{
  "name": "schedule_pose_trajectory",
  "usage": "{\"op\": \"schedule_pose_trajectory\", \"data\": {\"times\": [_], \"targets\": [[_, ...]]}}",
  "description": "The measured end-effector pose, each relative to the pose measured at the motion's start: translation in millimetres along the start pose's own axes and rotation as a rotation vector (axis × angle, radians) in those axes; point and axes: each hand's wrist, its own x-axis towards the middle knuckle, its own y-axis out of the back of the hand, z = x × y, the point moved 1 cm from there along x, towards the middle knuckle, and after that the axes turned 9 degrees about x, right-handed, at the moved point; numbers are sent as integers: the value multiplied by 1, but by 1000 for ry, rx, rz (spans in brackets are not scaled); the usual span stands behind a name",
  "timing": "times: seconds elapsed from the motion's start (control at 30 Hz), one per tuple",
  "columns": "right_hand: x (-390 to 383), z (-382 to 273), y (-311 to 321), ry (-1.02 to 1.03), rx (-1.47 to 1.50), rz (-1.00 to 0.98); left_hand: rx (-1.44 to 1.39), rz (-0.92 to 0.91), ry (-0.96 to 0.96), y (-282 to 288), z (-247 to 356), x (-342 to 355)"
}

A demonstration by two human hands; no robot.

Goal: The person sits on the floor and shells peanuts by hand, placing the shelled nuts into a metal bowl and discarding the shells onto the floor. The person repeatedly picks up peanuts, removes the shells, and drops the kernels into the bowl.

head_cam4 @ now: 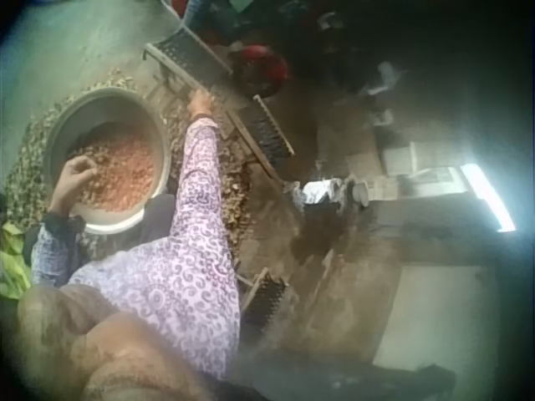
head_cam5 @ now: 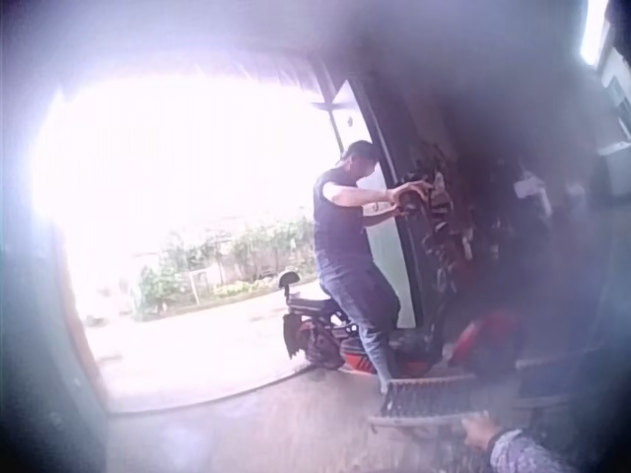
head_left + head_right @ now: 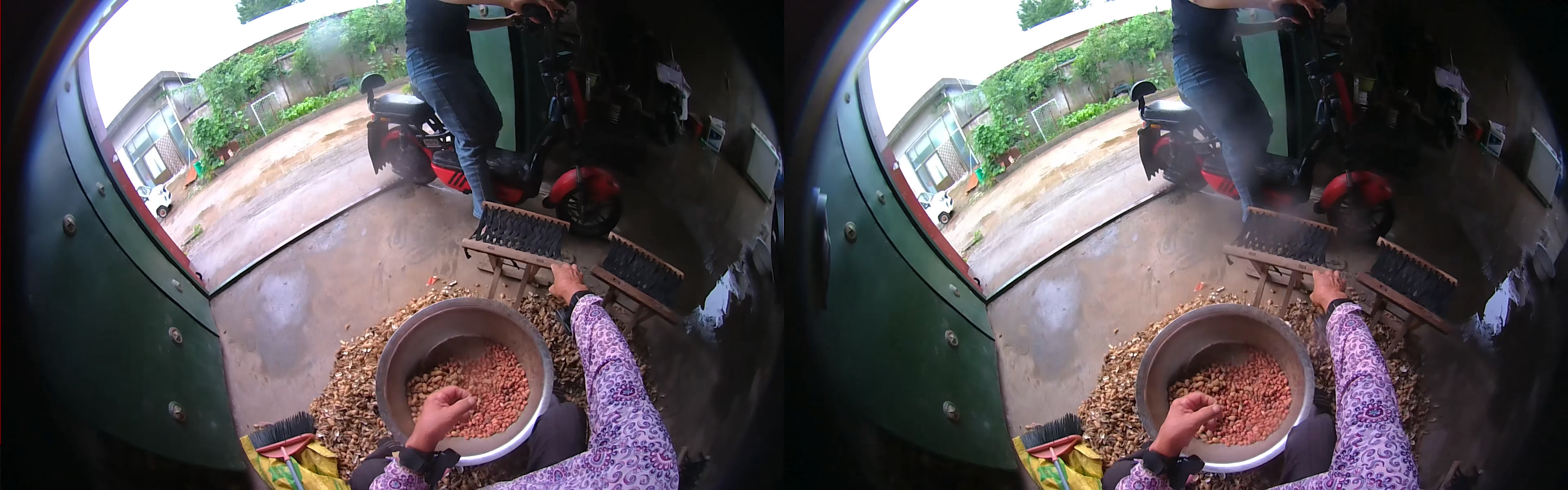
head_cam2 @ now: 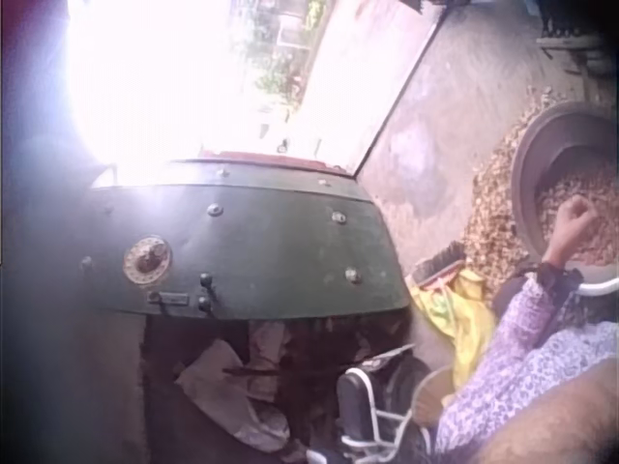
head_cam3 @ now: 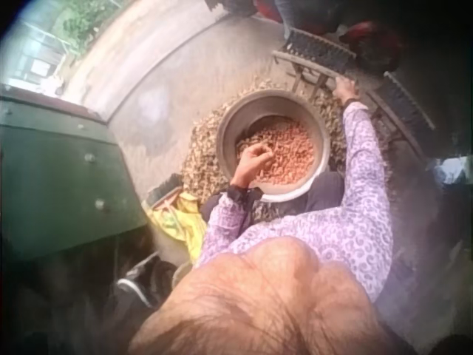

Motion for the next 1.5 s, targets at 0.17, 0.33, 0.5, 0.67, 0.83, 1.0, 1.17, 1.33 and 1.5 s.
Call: {"op": "schedule_pose_trajectory", "data": {"times": [0.17,0.33,0.5,0.67,0.83,1.0,1.17,1.33,1.5], "targets": [[-17,-5,-8,237,28,48,4,-21,-71,-2,5,1],[-83,-52,-8,551,492,-69,-47,-21,-62,-3,8,2],[-173,-99,35,926,562,-335,-69,44,-139,-6,5,3],[-218,-114,103,1113,666,-255,-63,57,-189,-11,11,6],[-281,-115,166,1016,962,-404,-31,51,-201,-7,14,6],[-321,-111,157,970,1316,-637,2,69,-183,-6,19,-8],[-286,-101,85,679,1542,-627,-4,-5,-224,-13,13,-5],[-247,-107,2,565,1443,-565,-97,-19,-207,-11,11,-10],[-233,-123,-27,500,1561,-695,-155,78,-193,2,3,-10]]}}
